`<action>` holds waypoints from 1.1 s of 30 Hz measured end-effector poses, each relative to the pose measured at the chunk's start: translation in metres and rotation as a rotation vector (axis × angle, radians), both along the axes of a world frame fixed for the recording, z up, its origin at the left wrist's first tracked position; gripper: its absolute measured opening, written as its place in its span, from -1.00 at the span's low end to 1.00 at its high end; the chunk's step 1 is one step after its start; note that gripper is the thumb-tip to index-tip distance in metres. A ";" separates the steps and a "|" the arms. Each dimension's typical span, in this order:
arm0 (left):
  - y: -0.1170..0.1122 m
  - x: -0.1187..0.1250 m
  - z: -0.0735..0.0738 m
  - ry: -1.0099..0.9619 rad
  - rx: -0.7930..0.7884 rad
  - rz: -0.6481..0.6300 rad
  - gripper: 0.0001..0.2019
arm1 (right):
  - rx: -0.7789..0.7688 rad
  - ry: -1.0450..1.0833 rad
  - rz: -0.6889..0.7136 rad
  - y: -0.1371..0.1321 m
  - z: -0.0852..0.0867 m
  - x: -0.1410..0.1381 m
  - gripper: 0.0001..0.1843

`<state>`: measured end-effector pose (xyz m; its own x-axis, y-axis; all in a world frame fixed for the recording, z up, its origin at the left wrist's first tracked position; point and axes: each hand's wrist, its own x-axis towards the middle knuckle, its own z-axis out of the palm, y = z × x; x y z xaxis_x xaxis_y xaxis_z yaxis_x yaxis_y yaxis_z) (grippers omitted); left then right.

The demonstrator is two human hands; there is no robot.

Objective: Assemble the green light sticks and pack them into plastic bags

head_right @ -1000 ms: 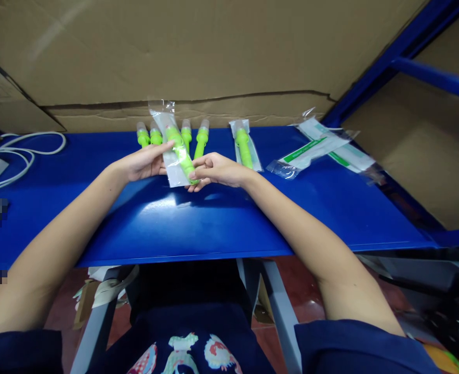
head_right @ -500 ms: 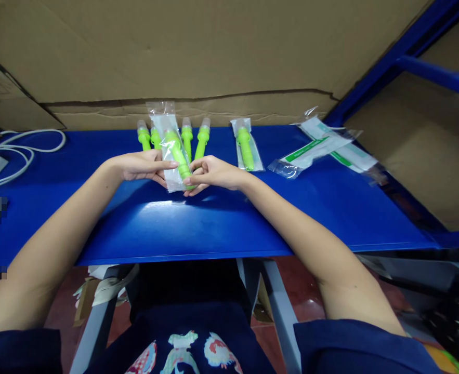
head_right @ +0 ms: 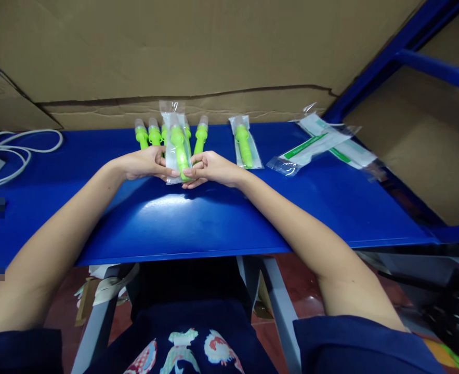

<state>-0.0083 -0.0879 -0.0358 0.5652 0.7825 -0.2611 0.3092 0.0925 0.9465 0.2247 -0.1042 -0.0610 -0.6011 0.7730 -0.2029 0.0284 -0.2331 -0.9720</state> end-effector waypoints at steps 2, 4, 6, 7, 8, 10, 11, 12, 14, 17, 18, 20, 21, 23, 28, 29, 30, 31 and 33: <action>0.000 0.002 -0.002 -0.005 0.030 0.020 -0.53 | -0.013 0.001 -0.020 0.001 -0.001 0.000 -0.52; 0.000 0.003 -0.003 -0.022 0.033 0.024 -0.50 | -0.025 0.012 -0.030 0.002 -0.002 0.000 -0.47; 0.000 0.005 -0.002 -0.038 0.028 0.021 -0.47 | -0.035 0.032 -0.034 0.002 -0.002 0.000 -0.41; -0.001 0.005 -0.002 -0.045 0.028 0.020 -0.45 | -0.037 0.045 -0.030 0.003 -0.003 0.001 -0.37; -0.001 0.005 -0.001 -0.052 0.030 0.021 -0.44 | -0.038 0.058 -0.022 0.003 -0.004 0.001 -0.34; -0.002 0.005 0.000 -0.064 0.032 0.026 -0.40 | -0.034 0.084 0.000 0.003 -0.005 0.002 -0.30; -0.002 0.005 0.001 -0.067 0.032 0.028 -0.39 | -0.028 0.093 0.010 0.003 -0.006 0.002 -0.29; -0.003 0.005 0.002 -0.068 0.030 0.029 -0.39 | -0.021 0.096 0.016 0.003 -0.007 0.003 -0.29; -0.003 0.004 0.002 -0.061 0.023 0.026 -0.42 | -0.010 0.085 0.021 0.003 -0.007 0.003 -0.33; -0.001 0.004 0.000 -0.040 0.014 0.032 -0.50 | -0.011 0.053 0.012 0.004 -0.005 0.003 -0.42; -0.001 0.003 -0.001 -0.036 0.010 0.036 -0.53 | -0.018 0.045 0.004 0.004 -0.004 0.003 -0.45; 0.000 0.003 -0.003 -0.036 0.001 0.050 -0.58 | -0.033 0.028 -0.012 0.004 -0.002 0.004 -0.51; 0.001 0.002 -0.003 -0.036 -0.006 0.060 -0.59 | -0.038 0.017 -0.020 0.004 -0.001 0.004 -0.54; 0.002 0.002 -0.004 -0.031 -0.022 0.084 -0.57 | -0.040 -0.003 -0.032 0.005 0.001 0.005 -0.58; 0.004 -0.002 -0.004 -0.032 -0.080 0.121 -0.30 | -0.038 -0.029 -0.016 0.004 0.003 0.006 -0.51; 0.005 -0.003 -0.004 -0.038 -0.088 0.120 -0.27 | -0.038 -0.035 -0.011 0.004 0.003 0.006 -0.51; 0.006 -0.004 -0.004 -0.045 -0.096 0.119 -0.25 | -0.037 -0.040 -0.005 0.004 0.003 0.006 -0.51; 0.007 -0.004 -0.005 -0.049 -0.104 0.120 -0.23 | -0.038 -0.044 0.000 0.004 0.003 0.006 -0.52; 0.008 -0.004 -0.005 -0.049 -0.117 0.122 -0.19 | -0.044 -0.041 0.010 0.004 0.002 0.006 -0.57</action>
